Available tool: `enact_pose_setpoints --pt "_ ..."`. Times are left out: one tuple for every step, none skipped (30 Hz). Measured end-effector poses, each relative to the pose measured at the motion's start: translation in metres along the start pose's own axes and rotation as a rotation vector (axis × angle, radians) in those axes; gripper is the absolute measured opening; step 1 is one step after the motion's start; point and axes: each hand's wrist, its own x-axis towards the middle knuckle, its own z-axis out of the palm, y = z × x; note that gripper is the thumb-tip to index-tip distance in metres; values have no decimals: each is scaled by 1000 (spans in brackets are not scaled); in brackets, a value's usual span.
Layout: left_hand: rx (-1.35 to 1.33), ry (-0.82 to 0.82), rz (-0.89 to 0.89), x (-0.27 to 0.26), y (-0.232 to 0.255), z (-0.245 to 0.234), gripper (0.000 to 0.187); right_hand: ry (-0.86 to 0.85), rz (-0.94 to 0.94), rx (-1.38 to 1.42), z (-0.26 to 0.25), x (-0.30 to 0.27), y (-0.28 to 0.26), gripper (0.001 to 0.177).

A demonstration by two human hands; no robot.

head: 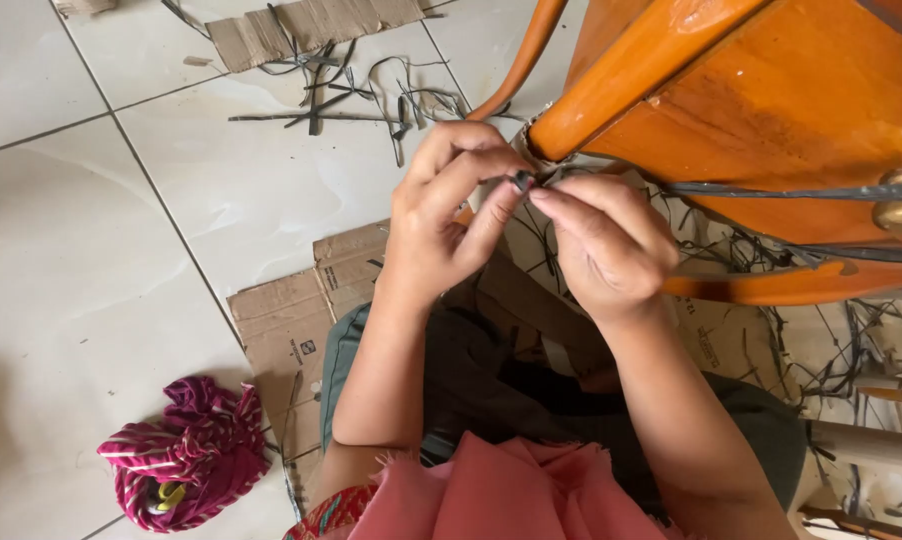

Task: Wrapping a wooden chair leg with cardboard and securing it with plastic strips for protection.

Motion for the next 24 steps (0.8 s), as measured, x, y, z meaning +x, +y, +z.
enact_pose_setpoints --pt "-1 -1 1 -1 0 0 5 1 0 -1 2 -1 2 12" --pt "14 16 -11 -1 0 0 4 18 -35 -45 4 -3 4 12" --pt "30 35 -23 -2 0 0 4 34 -71 -88 7 -4 6 11" --pt "31 38 -22 -2 2 0 4 33 -74 -86 7 -3 7 11" --pt "49 40 -29 -1 4 -1 4 32 -94 -107 7 -2 7 12" --pt "67 42 -36 -1 6 -2 4 31 -115 -127 7 -2 7 12" --pt "67 44 -36 -3 6 -2 4 30 -115 -126 7 -4 8 12" --pt "64 50 -52 -5 7 -2 7 32 -139 -156 8 -6 10 14" --pt "60 56 -67 -7 7 -2 12 34 -164 -187 8 -8 12 16" --pt "59 57 -68 -10 9 -1 12 33 -165 -187 8 -9 14 16" --pt "50 27 -78 -14 12 0 31 42 -184 -219 9 -11 16 15" --pt "41 -3 -88 -18 15 1 51 50 -203 -251 9 -14 18 15" --pt "39 -3 -89 -22 10 2 51 48 -202 -252 9 -14 17 15" --pt "80 5 -29 -25 6 3 61 45 -204 -253 9 -15 17 15" --pt "121 12 33 -28 2 4 71 44 -207 -255 9 -15 16 16" --pt "120 11 34 -30 -4 4 71 44 -206 -257 9 -13 13 16" --pt "187 51 127 -32 -9 4 71 34 -190 -260 9 -11 10 16" --pt "253 90 220 -34 -15 5 71 24 -173 -263 9 -8 7 16" --pt "252 91 222 -35 -17 6 71 24 -175 -264 9 -7 6 16" --pt "293 130 276 -36 -19 7 70 25 -181 -278 9 -6 6 16" --pt "333 169 329 -37 -21 8 69 25 -185 -291 9 -5 5 17" --pt "332 169 331 -36 -22 10 69 26 -186 -292 8 -4 2 17" --pt "346 194 366 -36 -24 11 68 -1 -152 -310 8 -4 -1 16" --pt "359 219 402 -36 -25 12 66 -28 -119 -326 7 -3 -3 15"
